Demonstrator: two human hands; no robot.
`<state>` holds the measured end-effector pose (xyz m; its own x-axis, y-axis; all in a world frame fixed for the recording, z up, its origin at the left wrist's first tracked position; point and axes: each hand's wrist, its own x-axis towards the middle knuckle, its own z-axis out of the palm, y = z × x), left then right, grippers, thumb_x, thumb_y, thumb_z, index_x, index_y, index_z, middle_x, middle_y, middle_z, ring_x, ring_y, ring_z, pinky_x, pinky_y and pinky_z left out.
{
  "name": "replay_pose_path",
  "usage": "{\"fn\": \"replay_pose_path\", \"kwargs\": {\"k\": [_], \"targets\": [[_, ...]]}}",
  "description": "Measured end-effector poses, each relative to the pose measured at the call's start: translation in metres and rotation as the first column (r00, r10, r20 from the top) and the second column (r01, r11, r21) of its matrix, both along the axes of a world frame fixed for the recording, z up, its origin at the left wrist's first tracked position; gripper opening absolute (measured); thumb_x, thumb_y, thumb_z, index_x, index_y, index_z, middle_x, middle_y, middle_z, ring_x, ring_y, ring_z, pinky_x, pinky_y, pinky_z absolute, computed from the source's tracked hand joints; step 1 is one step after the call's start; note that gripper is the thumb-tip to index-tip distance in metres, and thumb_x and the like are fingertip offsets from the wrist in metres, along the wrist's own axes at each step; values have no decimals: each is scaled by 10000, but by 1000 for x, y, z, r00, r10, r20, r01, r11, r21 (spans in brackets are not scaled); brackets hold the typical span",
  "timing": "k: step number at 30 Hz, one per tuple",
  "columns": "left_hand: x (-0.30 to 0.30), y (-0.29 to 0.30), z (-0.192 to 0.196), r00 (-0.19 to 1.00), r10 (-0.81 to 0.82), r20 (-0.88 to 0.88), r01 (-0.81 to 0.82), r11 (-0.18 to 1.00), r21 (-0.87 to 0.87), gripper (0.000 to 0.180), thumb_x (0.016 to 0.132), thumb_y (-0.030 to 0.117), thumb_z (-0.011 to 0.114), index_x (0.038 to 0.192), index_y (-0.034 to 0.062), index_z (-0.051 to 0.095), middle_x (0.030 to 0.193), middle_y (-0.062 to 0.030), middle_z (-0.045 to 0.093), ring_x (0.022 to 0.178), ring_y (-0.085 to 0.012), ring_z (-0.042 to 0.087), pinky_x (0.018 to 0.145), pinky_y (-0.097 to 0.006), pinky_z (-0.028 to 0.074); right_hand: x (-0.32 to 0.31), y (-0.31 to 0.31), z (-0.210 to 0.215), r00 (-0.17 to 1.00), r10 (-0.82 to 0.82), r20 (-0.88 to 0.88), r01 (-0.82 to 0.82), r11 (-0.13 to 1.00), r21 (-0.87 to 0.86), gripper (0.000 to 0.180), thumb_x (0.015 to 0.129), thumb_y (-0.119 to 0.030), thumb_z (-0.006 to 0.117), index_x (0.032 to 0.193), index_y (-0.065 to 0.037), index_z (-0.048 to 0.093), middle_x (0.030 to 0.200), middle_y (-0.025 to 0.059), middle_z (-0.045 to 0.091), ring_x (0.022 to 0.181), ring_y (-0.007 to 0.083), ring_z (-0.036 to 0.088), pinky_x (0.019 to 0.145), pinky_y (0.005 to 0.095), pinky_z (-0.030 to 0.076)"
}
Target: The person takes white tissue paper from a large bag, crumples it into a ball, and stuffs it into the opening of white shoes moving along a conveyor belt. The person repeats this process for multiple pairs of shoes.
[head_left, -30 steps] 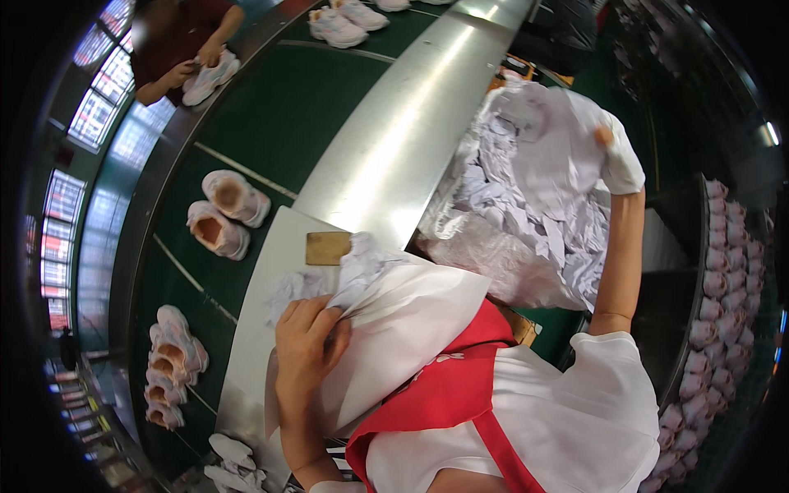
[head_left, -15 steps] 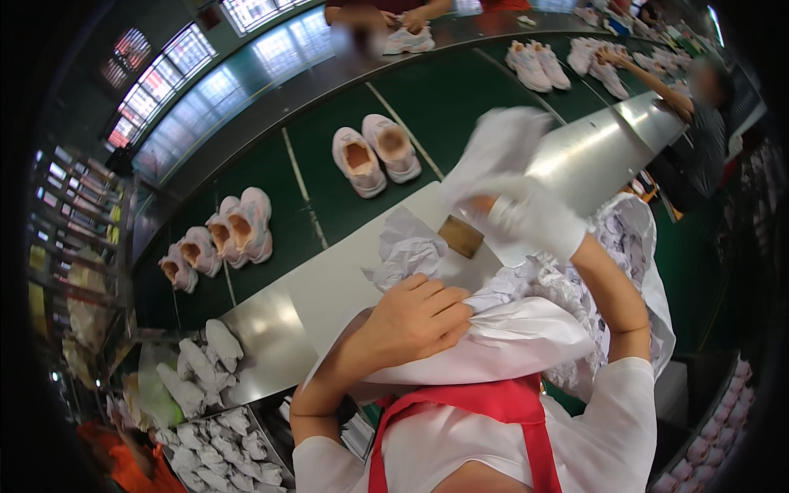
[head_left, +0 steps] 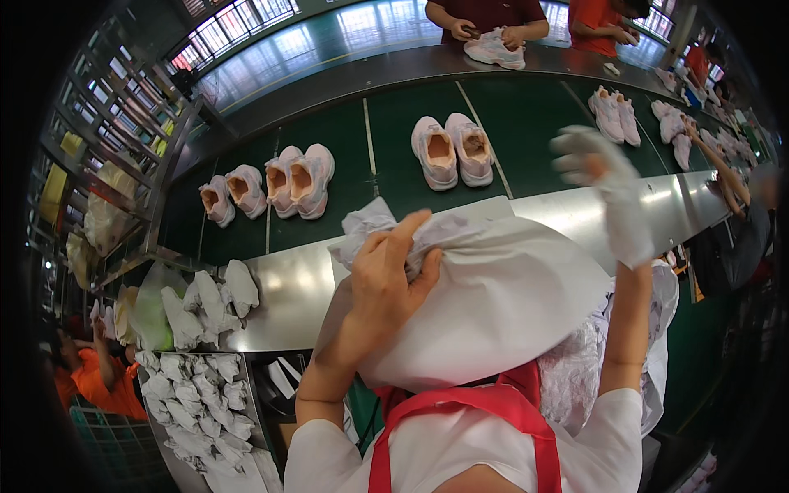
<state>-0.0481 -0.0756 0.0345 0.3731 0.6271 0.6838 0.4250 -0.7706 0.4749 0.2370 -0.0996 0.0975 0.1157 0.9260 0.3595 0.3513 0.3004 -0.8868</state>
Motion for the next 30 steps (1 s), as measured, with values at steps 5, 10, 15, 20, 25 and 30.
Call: {"fn": "replay_pose_path", "kwargs": {"k": [5,10,15,20,25,30], "targets": [[10,11,-8,993,-56,107,54,998,20,601,711,28,707,1262,-6,469,832,-87,545,581,-189,486,553,-284,435,-79,-60,-8,980,-144,136,102,957,272,843,765,-619,576,1317,0,425,1220,150,553,1120,244,530,981,359,389],[19,-4,-2,717,-226,660,524,799,-295,691,718,-41,640,1341,-7,343,851,-48,498,670,-83,470,575,-194,418,-129,-46,-65,969,226,-97,-235,968,-89,994,628,-612,719,1349,-17,379,1259,133,510,1189,241,461,1017,362,341],[20,15,-21,460,-95,883,786,506,-356,723,748,47,667,1366,6,295,857,-50,524,807,-83,513,796,-207,425,-132,-25,-90,863,294,-410,-411,881,-235,1001,575,-481,839,1339,-21,385,1235,110,520,1177,220,464,1003,343,355],[8,8,-13,924,-284,256,380,756,-533,868,673,236,801,1361,31,312,1121,-168,562,1081,-288,528,956,-365,410,-113,-18,-79,947,21,-321,-118,951,-286,628,627,-111,812,1187,-20,542,1072,75,625,985,165,581,873,289,462],[-17,3,-53,955,-286,-82,204,830,-520,1029,663,450,795,1435,84,221,1349,-203,446,1299,-349,372,958,-445,405,-94,-22,-58,999,5,-49,-12,987,-159,611,618,-55,804,1170,-18,544,1114,76,603,985,147,580,850,270,475],[-33,35,-94,517,-125,847,769,-367,-523,1124,685,866,345,1478,105,110,1464,-163,293,1337,-312,317,1048,-474,319,-92,-55,-33,676,-29,736,-451,774,445,423,698,-158,595,1115,-91,589,979,35,600,880,188,599,840,331,475]]}}
